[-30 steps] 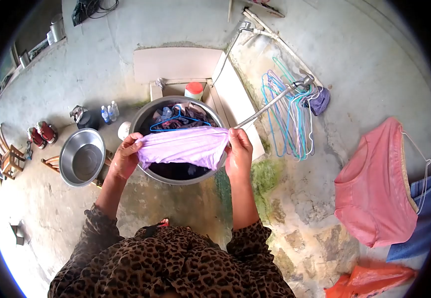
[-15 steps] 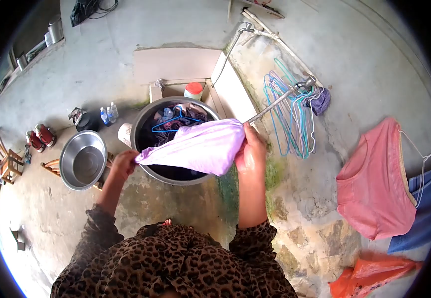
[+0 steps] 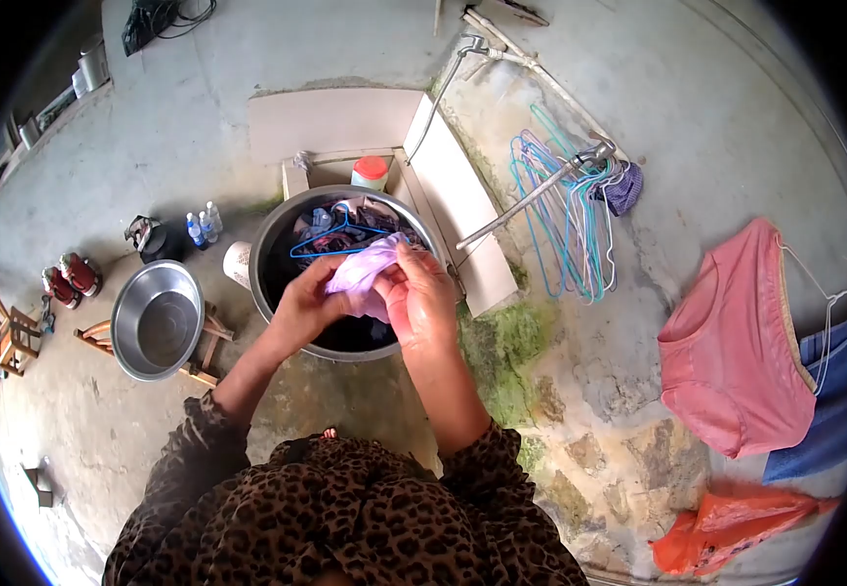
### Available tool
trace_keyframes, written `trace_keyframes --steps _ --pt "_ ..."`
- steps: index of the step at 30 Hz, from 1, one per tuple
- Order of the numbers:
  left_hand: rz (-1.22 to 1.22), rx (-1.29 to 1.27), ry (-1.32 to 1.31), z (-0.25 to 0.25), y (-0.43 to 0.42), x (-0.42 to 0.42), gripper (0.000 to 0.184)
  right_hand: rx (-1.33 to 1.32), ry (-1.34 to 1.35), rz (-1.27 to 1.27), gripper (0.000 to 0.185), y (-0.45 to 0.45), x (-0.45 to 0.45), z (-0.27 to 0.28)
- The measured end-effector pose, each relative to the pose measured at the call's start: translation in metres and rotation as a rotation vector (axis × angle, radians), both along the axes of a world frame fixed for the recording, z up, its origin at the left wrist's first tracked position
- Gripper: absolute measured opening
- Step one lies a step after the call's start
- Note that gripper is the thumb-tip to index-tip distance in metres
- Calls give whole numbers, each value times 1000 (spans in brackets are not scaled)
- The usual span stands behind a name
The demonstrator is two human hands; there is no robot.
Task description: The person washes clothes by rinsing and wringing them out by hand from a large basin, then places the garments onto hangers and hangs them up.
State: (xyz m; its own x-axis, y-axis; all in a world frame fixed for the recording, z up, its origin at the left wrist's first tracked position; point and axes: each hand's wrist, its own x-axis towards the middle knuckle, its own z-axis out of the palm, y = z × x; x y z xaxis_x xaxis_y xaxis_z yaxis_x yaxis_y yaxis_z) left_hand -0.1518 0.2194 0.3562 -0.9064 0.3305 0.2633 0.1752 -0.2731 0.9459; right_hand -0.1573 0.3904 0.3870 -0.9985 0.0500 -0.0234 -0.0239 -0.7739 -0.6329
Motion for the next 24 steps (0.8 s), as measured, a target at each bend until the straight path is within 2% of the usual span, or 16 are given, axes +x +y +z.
trace_keyframes --steps 2,3,4,6,7,9,10,11,13,15,17,19,21,24 --pt "10 66 -44 -2 6 -15 26 130 10 70 8 5 3 8" --pt "-63 121 -133 -1 5 -21 26 195 -2 91 11 9 3 13" --pt "-133 174 -226 2 1 -24 26 376 41 12 18 15 4 13" --pt "-293 337 -345 9 -8 -32 28 705 180 -161 35 30 -3 -4" --pt "-284 415 -393 11 -9 -37 32 905 252 -182 50 30 -5 -6" --pt "-525 535 -515 20 -20 -41 34 1210 346 -125 66 26 -1 -11" --pt "-535 538 -543 16 -21 -45 34 1204 336 106 78 30 -6 -22" --pt "-544 542 -572 11 -23 -49 33 952 322 227 64 22 -9 -41" --pt "-447 492 -546 7 -27 -55 32 921 243 444 43 15 -11 -61" --pt "-285 326 -502 12 -36 -57 26 735 147 407 22 6 0 -58" --pt "-167 192 -473 14 -51 -62 21 781 101 336 14 8 10 -39" --pt "-51 20 -427 1 -66 -74 24 654 78 262 12 18 7 -45" --pt "84 -327 -215 -12 -73 -77 28 590 93 268 9 22 12 -30" --pt "503 -616 251 -35 -64 -71 31 539 71 280 14 19 16 -20"
